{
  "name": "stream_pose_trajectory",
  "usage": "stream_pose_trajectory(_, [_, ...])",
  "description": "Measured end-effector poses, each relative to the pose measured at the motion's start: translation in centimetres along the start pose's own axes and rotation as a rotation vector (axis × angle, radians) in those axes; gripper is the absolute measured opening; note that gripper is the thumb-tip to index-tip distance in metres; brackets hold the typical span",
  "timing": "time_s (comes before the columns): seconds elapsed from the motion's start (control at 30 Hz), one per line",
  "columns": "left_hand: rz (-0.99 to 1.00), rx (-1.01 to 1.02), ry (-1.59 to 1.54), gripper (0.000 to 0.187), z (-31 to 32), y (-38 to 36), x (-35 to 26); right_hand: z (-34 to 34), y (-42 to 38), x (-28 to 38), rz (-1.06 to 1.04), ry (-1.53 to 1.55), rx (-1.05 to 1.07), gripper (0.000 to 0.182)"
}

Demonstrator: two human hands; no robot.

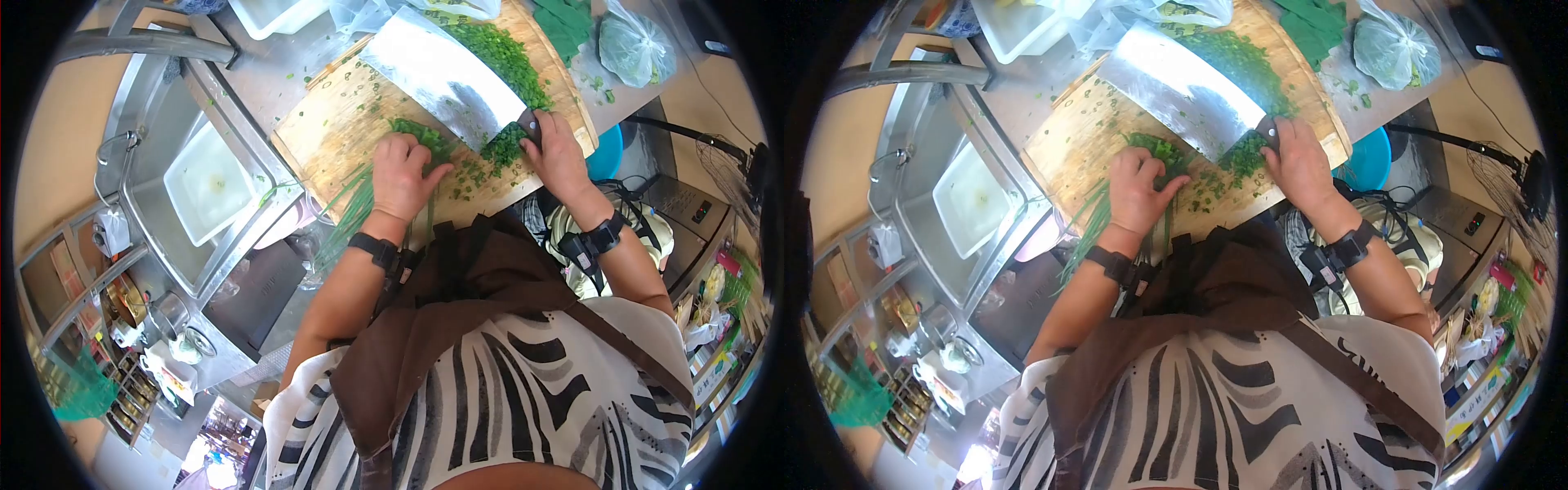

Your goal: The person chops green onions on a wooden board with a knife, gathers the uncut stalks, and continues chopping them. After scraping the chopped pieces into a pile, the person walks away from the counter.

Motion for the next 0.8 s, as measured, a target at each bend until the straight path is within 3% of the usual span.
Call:
stream_pose_trajectory(0.13, [0.004, -0.016, -0.006, 0.026, 0.2, -0.1, 0.1, -0.1, 1.4, -0.5, 0.102, 0.052, 0.137, 0.048])
stream_pose_trajectory(0.2, [0.001, -0.024, -0.011, 0.025, 0.2, -0.1, 0.4, -0.6, 2.1, -0.7, 0.098, 0.34, 0.179, 0.045])
stream_pose_trajectory(0.23, [0.001, -0.03, -0.022, 0.025, 0.2, -0.2, 0.3, -0.4, 2.6, -1.0, 0.287, 0.518, 0.458, 0.044])
stream_pose_trajectory(0.27, [-0.001, -0.034, -0.024, 0.025, 0.2, -0.2, 0.4, -0.4, 3.2, -1.4, 0.285, 0.513, 0.459, 0.044])
stream_pose_trajectory(0.33, [-0.012, -0.039, -0.046, 0.024, 0.2, -0.2, 0.4, 0.3, 3.5, -1.1, 0.31, 0.806, 0.767, 0.028])
stream_pose_trajectory(0.37, [-0.014, -0.049, -0.045, 0.024, 0.2, -0.2, 0.5, 0.2, 3.6, -0.7, 0.303, 0.799, 0.768, 0.028])
stream_pose_trajectory(0.43, [-0.015, -0.032, -0.049, 0.024, 0.1, -0.1, 0.5, 0.4, 2.8, 0.9, 0.803, 1.252, 0.821, 0.023])
stream_pose_trajectory(0.57, [-0.004, -0.033, -0.055, 0.023, -0.3, 0.0, 0.4, -0.5, 2.6, 2.7, 0.653, 1.193, 0.861, 0.026])
stream_pose_trajectory(0.7, [-0.028, 0.002, -0.053, 0.021, -0.1, 0.4, 0.5, -3.4, 1.3, 5.2, 0.216, 0.679, 0.583, 0.018])
stream_pose_trajectory(0.73, [-0.039, 0.019, -0.056, 0.02, 0.0, 0.3, 0.5, -4.1, 0.6, 6.1, 0.216, 0.667, 0.58, 0.018])
stream_pose_trajectory(0.8, [-0.048, 0.032, -0.042, 0.018, 0.1, 0.2, 0.5, -6.4, -0.1, 9.0, -0.144, 0.223, 0.397, 0.019])
Point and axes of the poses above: each hand's wrist, its own y-axis towards the middle knuckle, its own z-axis out of the palm, x = y × z, the point moved 5 cm from there along y, towards the middle knuckle, and after that the axes turned 1 degree about z, right-handed, at the moved point
